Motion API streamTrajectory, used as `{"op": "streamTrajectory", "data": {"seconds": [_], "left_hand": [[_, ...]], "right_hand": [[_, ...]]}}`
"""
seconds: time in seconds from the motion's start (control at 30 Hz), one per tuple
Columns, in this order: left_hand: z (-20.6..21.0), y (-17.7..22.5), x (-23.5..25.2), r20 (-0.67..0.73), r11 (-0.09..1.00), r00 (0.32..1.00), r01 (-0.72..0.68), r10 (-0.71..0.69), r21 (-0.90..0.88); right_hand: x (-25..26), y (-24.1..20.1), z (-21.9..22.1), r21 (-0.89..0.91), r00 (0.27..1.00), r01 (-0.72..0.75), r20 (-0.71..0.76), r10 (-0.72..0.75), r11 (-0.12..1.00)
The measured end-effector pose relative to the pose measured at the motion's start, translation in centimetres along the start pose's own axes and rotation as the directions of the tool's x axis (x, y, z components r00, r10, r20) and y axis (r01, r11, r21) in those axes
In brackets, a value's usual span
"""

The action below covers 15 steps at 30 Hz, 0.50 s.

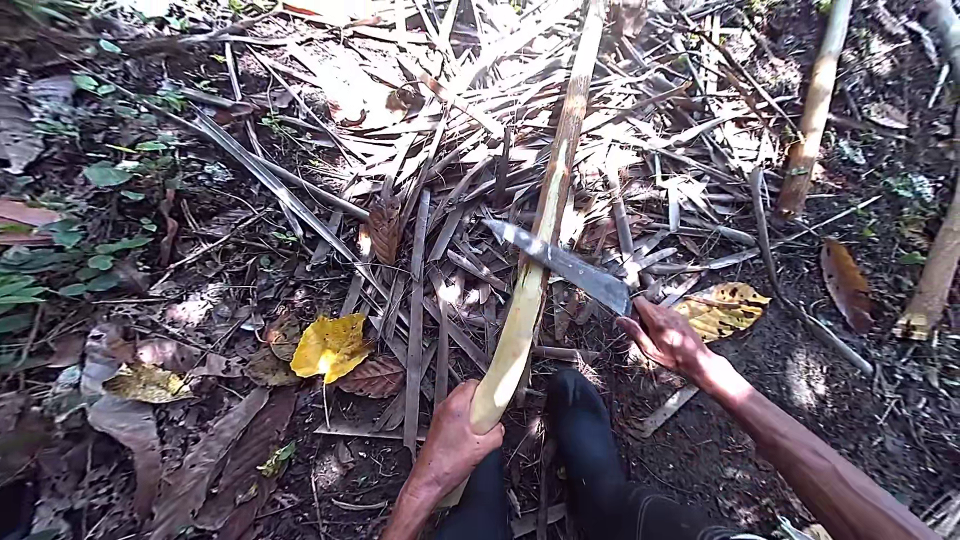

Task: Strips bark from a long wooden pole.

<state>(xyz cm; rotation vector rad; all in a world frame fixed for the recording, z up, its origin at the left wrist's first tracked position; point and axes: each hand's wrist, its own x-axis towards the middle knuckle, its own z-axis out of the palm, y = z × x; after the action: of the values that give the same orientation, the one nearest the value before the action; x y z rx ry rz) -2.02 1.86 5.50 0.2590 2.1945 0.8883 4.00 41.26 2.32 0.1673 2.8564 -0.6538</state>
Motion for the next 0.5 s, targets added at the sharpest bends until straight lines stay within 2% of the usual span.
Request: {"op": "streamTrajectory", "data": {"seconds": [0.1, 0.17, 0.2, 0.27, 0.33, 0.4, 0.47, 0.5], "left_hand": [[-0.2, -0.5, 0.1, -0.010, 1.000, 1.000, -0.009, 0.009, -0.006], [-0.3, -0.7, 0.2, -0.024, 1.000, 1.000, -0.020, 0.020, -0.004], [-0.4, -0.7, 0.2, -0.026, 1.000, 0.999, -0.024, 0.024, -0.008], [-0.3, -0.6, 0.0, -0.027, 0.999, 0.999, -0.035, 0.034, -0.014], [-0.4, -0.4, 0.0, -0.031, 0.999, 0.999, -0.042, 0.041, -0.011], [-0.4, -0.4, -0.1, -0.026, 0.999, 0.999, -0.035, 0.035, -0.003], [-0.3, -0.2, -0.2, -0.028, 1.000, 0.999, -0.019, 0.018, -0.011], [-0.2, -0.1, -0.3, -0.030, 1.000, 0.999, -0.012, 0.012, -0.021]], "right_hand": [[-2.1, -2.7, -0.4, -0.053, 0.968, 0.139, 0.216, -0.125, 0.989], [-2.4, -3.2, 0.8, -0.083, 0.962, 0.223, 0.178, -0.206, 0.971], [-2.1, -3.1, 1.4, -0.060, 0.975, 0.176, 0.151, -0.165, 0.983], [-1.4, -2.7, 2.1, 0.048, 0.994, -0.014, 0.108, 0.009, 0.999], [-1.0, -2.2, 2.2, 0.051, 0.998, -0.038, 0.045, 0.036, 0.998], [-1.8, -2.6, 1.9, 0.018, 0.996, 0.057, 0.063, -0.058, 0.998], [-2.4, -3.6, 1.8, -0.037, 0.965, 0.253, 0.078, -0.250, 0.967], [-2.1, -4.0, 1.8, -0.045, 0.952, 0.304, 0.058, -0.301, 0.952]]}}
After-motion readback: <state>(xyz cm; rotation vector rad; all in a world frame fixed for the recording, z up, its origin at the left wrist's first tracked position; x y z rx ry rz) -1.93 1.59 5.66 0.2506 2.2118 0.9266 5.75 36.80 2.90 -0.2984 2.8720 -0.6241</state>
